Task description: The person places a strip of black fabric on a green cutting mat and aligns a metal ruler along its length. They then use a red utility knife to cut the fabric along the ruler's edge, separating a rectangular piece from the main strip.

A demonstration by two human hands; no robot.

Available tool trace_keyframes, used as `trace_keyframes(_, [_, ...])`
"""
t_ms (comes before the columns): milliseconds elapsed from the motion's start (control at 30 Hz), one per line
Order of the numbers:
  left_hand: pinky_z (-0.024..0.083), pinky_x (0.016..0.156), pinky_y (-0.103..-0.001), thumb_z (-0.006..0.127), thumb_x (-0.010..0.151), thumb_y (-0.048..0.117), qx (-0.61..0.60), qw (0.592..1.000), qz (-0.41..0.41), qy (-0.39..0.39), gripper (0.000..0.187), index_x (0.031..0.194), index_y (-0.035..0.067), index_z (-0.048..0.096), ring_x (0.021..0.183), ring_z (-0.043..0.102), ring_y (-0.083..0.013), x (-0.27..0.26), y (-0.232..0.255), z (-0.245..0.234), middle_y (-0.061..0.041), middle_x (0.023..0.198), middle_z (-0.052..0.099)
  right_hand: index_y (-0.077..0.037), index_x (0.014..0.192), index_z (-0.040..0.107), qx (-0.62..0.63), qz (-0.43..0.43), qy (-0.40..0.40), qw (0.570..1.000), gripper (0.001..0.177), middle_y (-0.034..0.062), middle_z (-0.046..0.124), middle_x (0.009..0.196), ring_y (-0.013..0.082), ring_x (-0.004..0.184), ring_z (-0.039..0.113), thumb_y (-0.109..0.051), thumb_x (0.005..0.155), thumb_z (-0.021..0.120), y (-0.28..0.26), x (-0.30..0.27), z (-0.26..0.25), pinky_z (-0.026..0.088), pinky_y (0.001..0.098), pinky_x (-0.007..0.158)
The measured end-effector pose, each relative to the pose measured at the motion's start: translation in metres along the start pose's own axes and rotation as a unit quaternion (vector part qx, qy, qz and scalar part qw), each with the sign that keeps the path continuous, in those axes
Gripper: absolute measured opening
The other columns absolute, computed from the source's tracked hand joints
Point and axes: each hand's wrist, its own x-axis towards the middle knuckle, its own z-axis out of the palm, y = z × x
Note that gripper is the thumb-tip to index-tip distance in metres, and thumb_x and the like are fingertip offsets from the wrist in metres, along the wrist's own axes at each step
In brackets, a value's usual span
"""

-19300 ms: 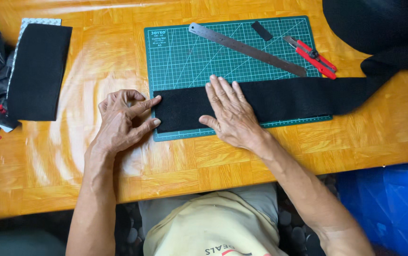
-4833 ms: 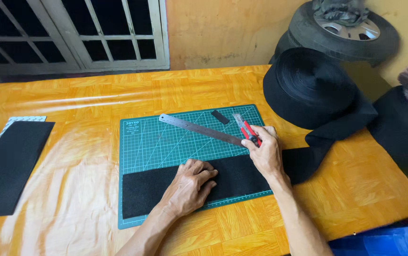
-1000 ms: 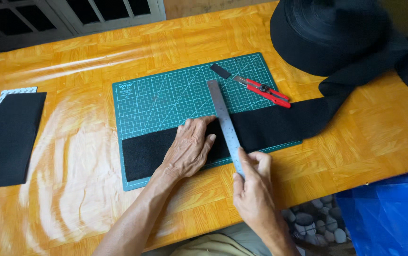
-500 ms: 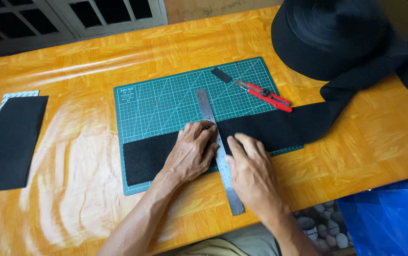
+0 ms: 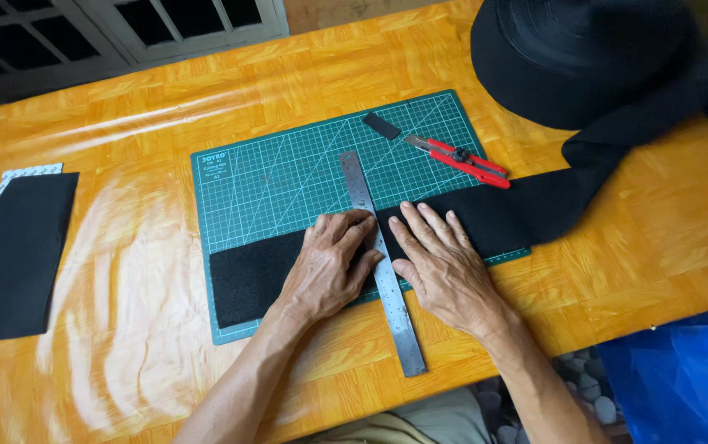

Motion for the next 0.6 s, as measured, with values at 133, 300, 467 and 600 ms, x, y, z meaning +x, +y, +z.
trace_keyframes(133, [0.05, 0.087, -0.046, 0.064, 0.096, 0.033, 0.019, 0.999, 0.007, 0.035, 0.043, 0.132, 0.01, 0.062, 0.119, 0.057, -0.0361, -0.005, -0.002, 0.004, -0.011, 0.131, 0.06, -0.016, 0.157, 0.042, -0.019, -0.043, -0.018, 0.999, 0.059, 0.0132, 0.034, 0.167, 0.0349, 0.151, 0.034, -0.04, 0.103, 0.049, 0.006, -0.004, 0.004, 0.026, 0.0598, 0.119])
trace_keyframes(300, [0.046, 0.084, -0.051, 0.056, 0.102, 0.032, 0.003, 0.998, 0.055, 0.041, 0.042, 0.128, 0.0, 0.06, 0.102, 0.054, -0.0365, -0.005, 0.0, 0.001, -0.015, 0.132, 0.058, -0.018, 0.158, 0.041, -0.062, -0.038, 0.015, 0.997, 0.065, 0.0071, 0.035, 0.169, 0.0276, 0.155, 0.033, -0.044, 0.098, 0.047, 0.017, -0.005, 0.015, 0.025, 0.0537, 0.123])
trace_keyframes(467, [0.047, 0.082, -0.051, 0.058, 0.1, 0.032, 0.015, 0.997, 0.049, 0.051, 0.042, 0.128, 0.001, 0.062, 0.1, 0.055, -0.0361, -0.005, -0.002, 0.005, -0.014, 0.132, 0.059, -0.019, 0.159, 0.041, -0.111, -0.048, 0.029, 0.992, 0.068, 0.0079, 0.037, 0.17, 0.0284, 0.153, 0.037, -0.049, 0.098, 0.044, 0.019, -0.006, 0.02, 0.03, 0.0563, 0.121])
trace_keyframes(600, [0.049, 0.079, -0.054, 0.058, 0.097, 0.033, 0.03, 0.996, 0.047, 0.075, 0.039, 0.124, 0.005, 0.063, 0.095, 0.057, -0.0369, -0.005, -0.006, 0.014, -0.01, 0.128, 0.061, -0.022, 0.159, 0.042, -0.163, -0.028, 0.037, 0.986, 0.069, 0.008, 0.039, 0.17, 0.0279, 0.151, 0.042, -0.051, 0.097, 0.042, 0.017, -0.006, 0.024, 0.034, 0.0678, 0.114])
